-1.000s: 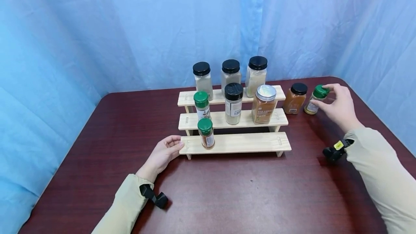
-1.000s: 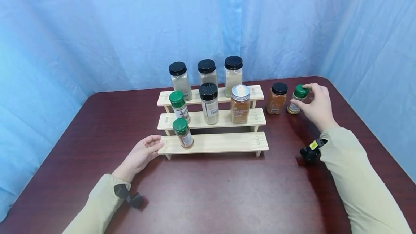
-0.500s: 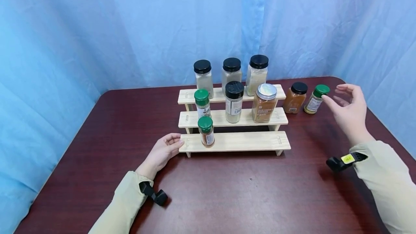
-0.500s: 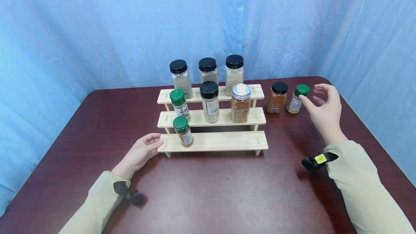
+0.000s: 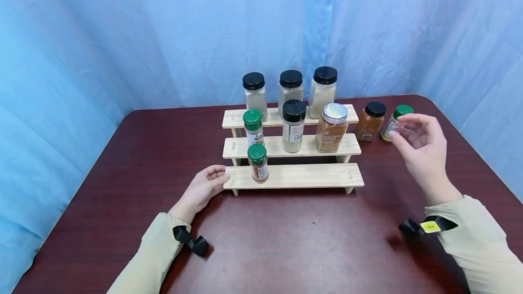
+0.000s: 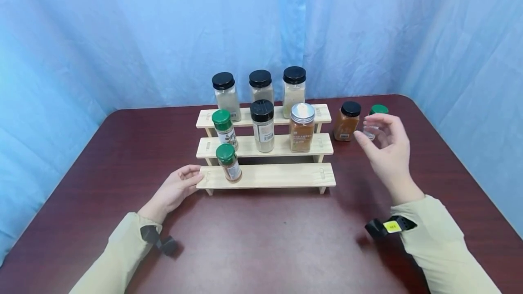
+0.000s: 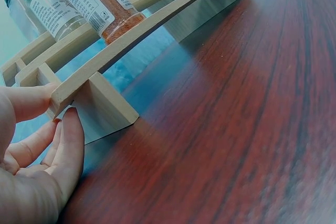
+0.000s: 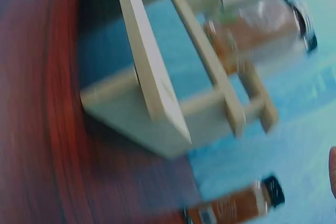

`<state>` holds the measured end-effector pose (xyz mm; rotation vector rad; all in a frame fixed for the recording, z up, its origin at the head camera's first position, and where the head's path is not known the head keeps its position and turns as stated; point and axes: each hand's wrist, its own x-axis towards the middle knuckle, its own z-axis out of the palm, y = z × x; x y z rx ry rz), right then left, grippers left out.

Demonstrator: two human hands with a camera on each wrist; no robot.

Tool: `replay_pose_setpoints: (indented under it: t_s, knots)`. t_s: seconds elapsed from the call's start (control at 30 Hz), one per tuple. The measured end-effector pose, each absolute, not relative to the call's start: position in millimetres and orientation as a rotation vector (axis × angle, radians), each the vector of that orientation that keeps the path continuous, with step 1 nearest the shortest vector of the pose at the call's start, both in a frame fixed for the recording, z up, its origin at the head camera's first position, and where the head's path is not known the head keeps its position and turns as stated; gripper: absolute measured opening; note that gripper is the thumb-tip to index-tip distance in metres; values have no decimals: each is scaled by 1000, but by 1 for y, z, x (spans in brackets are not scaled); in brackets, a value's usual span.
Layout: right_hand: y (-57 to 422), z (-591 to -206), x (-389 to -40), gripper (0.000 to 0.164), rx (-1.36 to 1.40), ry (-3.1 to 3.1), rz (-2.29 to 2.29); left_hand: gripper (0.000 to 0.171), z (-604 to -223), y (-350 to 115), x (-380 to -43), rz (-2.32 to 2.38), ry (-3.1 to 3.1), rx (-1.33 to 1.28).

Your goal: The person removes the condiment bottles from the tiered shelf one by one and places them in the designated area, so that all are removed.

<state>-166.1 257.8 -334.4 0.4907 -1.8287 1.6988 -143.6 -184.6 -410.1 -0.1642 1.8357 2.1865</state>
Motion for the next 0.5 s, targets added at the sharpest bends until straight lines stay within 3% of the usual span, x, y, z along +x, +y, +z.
replay_pose_setpoints:
  t_s: [0.17, 0.5]
  knots:
    - [230, -331, -155, 36, 721, -1802, 1700, 17, -411, -184, -143, 2191, 1835, -151]
    - [171, -326, -142, 41, 1038, -1903, 1594, 16, -412, -185, -144, 2197, 1833, -139]
